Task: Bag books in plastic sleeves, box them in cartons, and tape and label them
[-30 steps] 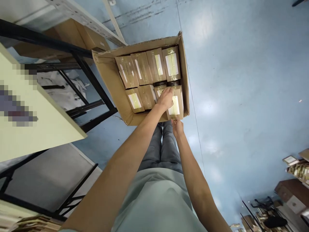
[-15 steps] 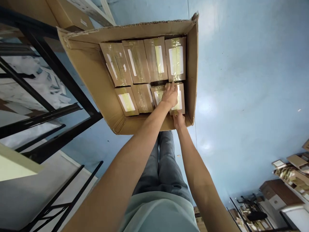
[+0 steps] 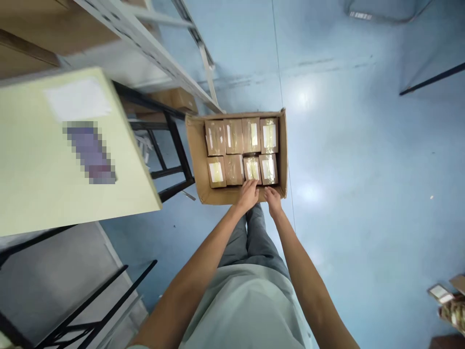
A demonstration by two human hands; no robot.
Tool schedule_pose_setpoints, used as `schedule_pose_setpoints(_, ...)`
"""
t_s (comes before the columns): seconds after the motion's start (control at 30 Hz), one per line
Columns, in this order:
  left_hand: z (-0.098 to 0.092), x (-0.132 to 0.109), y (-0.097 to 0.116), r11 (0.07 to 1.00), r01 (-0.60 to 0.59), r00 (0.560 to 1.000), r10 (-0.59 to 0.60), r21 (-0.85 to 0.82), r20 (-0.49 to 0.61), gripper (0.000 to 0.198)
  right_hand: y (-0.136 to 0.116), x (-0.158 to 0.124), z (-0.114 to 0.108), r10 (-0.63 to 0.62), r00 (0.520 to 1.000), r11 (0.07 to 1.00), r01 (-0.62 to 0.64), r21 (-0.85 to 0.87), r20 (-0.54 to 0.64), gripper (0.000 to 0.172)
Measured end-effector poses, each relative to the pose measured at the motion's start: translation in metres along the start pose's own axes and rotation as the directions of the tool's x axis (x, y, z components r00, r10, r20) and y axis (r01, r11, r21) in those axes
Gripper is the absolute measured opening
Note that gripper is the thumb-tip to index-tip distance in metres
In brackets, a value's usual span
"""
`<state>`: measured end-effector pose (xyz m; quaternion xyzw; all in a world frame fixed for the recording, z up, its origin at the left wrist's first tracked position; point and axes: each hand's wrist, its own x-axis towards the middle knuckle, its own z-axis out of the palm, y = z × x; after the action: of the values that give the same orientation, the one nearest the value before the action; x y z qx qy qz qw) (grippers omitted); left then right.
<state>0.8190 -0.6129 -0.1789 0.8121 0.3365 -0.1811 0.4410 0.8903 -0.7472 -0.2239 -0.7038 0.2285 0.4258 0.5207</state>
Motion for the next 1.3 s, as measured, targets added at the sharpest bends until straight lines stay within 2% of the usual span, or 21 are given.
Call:
schedule_pose_setpoints(0.1,-0.036,-0.050,0.010,1.000,-0.005,0.999,0.004,-0.028,-0.042,0.047,-0.029,-0.041,-0.004,-0.010,1.000,0.999,0.011,-0.042,0.025,0.049)
schedule_pose_setpoints(0.33,-0.112,-0.160,0.012,0.981,0.059,0.976,-0.095,-0.182,-0.197,0.044,-0.086,-0.119,0.001,-0.240,0.958,0.959,0.259,-0.116,0.157,0.058)
schedule_pose_setpoints(0.5,-0.146,-0.247,-0.004,0.948,0.046,0.911,-0.169,-0.315,-0.376,0.042,-0.116,-0.181,0.030,-0.356,0.907,0.917,0.386,-0.105,0.226,0.051)
schedule_pose_setpoints(0.63,-0.157,-0.323,-0.030,0.898,0.011,0.854,-0.237,-0.440,-0.463,0.042,-0.120,-0.241,0.069,-0.403,0.866,0.889,0.447,-0.095,0.296,0.048)
schedule_pose_setpoints(0.73,-0.157,-0.380,-0.063,0.854,-0.042,0.812,-0.273,-0.518,-0.516,0.044,-0.107,-0.292,0.105,-0.448,0.819,0.862,0.502,-0.070,0.359,0.045)
schedule_pose_setpoints(0.8,-0.154,-0.418,-0.089,0.816,-0.075,0.770,-0.317,-0.572,-0.554,0.046,-0.090,-0.327,0.131,-0.481,0.765,0.829,0.556,-0.063,0.427,0.043)
schedule_pose_setpoints(1.0,-0.146,-0.529,-0.178,0.677,-0.155,0.592,-0.519,-0.719,-0.616,0.046,-0.014,-0.413,0.219,-0.495,0.595,0.726,0.684,-0.075,0.633,0.035)
schedule_pose_setpoints(1.17,-0.149,-0.606,-0.241,0.578,-0.257,0.426,-0.652,-0.775,-0.627,0.041,0.052,-0.473,0.293,-0.400,0.504,0.711,0.697,-0.087,0.766,0.033)
schedule_pose_setpoints(1.3,-0.157,-0.648,-0.281,0.544,-0.313,0.328,-0.707,-0.779,-0.626,0.041,0.094,-0.518,0.345,-0.240,0.446,0.713,0.684,-0.156,0.862,0.029)
